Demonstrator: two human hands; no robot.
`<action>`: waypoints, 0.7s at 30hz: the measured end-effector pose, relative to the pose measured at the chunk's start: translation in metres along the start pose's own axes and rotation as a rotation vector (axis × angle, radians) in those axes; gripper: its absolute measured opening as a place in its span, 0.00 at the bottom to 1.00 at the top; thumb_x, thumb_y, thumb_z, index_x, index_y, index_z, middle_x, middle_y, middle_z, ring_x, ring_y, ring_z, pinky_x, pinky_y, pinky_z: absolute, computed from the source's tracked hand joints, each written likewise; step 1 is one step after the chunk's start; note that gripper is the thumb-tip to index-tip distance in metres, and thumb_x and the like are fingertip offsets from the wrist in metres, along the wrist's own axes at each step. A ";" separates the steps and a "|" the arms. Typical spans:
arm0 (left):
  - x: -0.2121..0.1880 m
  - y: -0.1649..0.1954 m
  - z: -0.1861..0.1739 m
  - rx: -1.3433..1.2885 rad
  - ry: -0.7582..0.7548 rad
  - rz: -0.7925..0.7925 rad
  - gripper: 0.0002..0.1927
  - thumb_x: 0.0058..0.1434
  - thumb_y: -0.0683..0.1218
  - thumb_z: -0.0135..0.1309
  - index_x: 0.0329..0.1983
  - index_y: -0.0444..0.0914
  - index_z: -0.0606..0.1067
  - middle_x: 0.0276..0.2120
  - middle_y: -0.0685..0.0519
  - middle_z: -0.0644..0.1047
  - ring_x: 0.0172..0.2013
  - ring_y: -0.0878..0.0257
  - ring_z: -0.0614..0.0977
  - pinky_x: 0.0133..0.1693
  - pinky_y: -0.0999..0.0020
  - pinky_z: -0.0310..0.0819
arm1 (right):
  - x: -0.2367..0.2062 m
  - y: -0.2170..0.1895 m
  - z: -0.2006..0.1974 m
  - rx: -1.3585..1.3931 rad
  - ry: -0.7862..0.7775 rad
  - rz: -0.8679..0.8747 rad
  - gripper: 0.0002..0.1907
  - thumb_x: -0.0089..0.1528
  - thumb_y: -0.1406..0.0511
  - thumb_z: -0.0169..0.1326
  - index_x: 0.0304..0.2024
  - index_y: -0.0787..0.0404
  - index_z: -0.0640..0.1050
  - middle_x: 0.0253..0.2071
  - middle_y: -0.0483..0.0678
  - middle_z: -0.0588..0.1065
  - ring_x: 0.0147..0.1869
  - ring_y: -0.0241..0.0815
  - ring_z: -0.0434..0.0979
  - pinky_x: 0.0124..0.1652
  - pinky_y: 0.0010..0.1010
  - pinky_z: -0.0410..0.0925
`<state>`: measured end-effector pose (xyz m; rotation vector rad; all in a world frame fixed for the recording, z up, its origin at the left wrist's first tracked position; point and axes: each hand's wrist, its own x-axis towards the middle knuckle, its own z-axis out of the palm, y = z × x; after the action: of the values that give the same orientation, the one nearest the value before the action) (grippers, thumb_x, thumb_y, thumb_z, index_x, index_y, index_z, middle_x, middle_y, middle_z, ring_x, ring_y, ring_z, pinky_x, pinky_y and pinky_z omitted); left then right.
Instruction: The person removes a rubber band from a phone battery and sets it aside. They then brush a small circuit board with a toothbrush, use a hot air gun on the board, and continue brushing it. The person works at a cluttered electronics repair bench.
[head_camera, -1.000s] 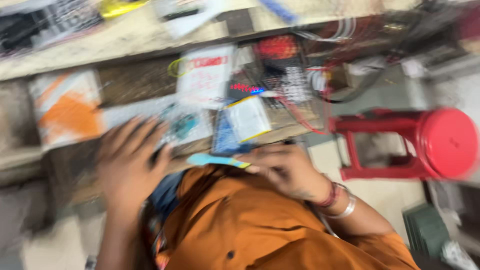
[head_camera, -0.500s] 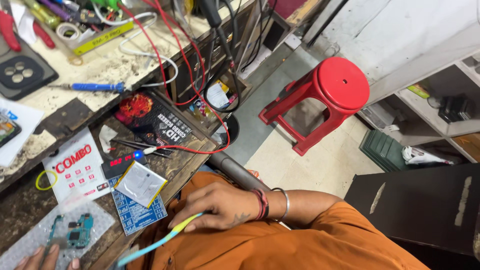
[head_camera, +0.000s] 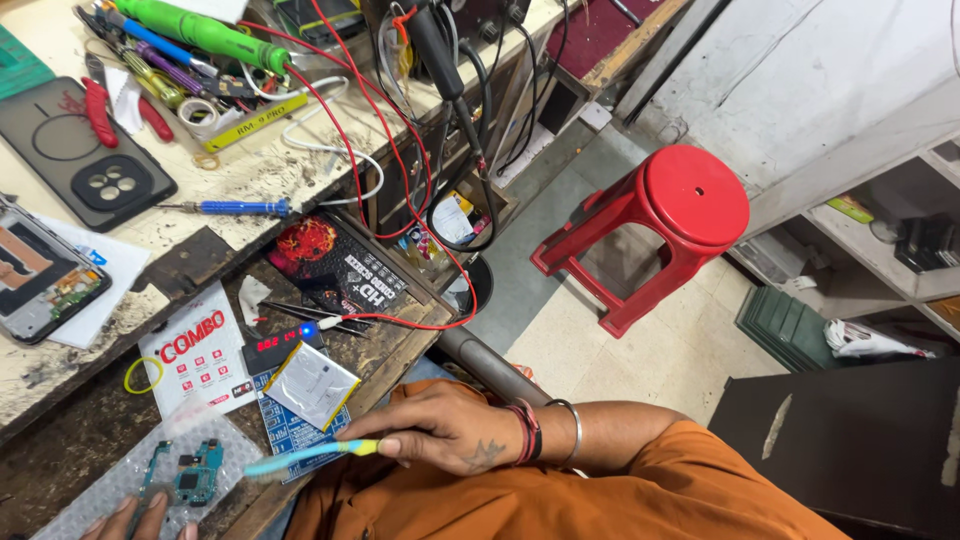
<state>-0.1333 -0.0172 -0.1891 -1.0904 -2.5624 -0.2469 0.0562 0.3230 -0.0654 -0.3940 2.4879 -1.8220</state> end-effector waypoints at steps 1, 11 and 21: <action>-0.001 -0.003 0.003 0.012 -0.018 0.000 0.31 0.51 0.59 0.59 0.55 0.40 0.76 0.51 0.47 0.76 0.61 0.51 0.77 0.62 0.50 0.69 | 0.001 -0.001 -0.003 0.030 0.005 0.016 0.19 0.76 0.59 0.45 0.67 0.56 0.74 0.44 0.46 0.79 0.44 0.41 0.81 0.49 0.32 0.74; -0.001 -0.002 -0.006 -0.149 0.229 0.096 0.21 0.58 0.53 0.60 0.51 0.38 0.78 0.47 0.45 0.80 0.55 0.47 0.77 0.59 0.45 0.71 | 0.020 -0.004 -0.005 -0.220 0.055 -0.104 0.15 0.72 0.62 0.56 0.61 0.47 0.77 0.48 0.46 0.82 0.49 0.45 0.83 0.47 0.33 0.74; 0.004 0.038 -0.099 -0.105 0.019 -0.282 0.17 0.64 0.53 0.61 0.55 0.46 0.82 0.57 0.56 0.80 0.60 0.57 0.78 0.63 0.56 0.70 | 0.068 -0.009 0.032 -0.619 -0.005 0.005 0.26 0.60 0.68 0.59 0.62 0.47 0.77 0.35 0.49 0.76 0.33 0.49 0.78 0.32 0.38 0.71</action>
<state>-0.0844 -0.0168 -0.0951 -0.7514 -2.7072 -0.4635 -0.0029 0.2758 -0.0586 -0.3990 2.9936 -0.9985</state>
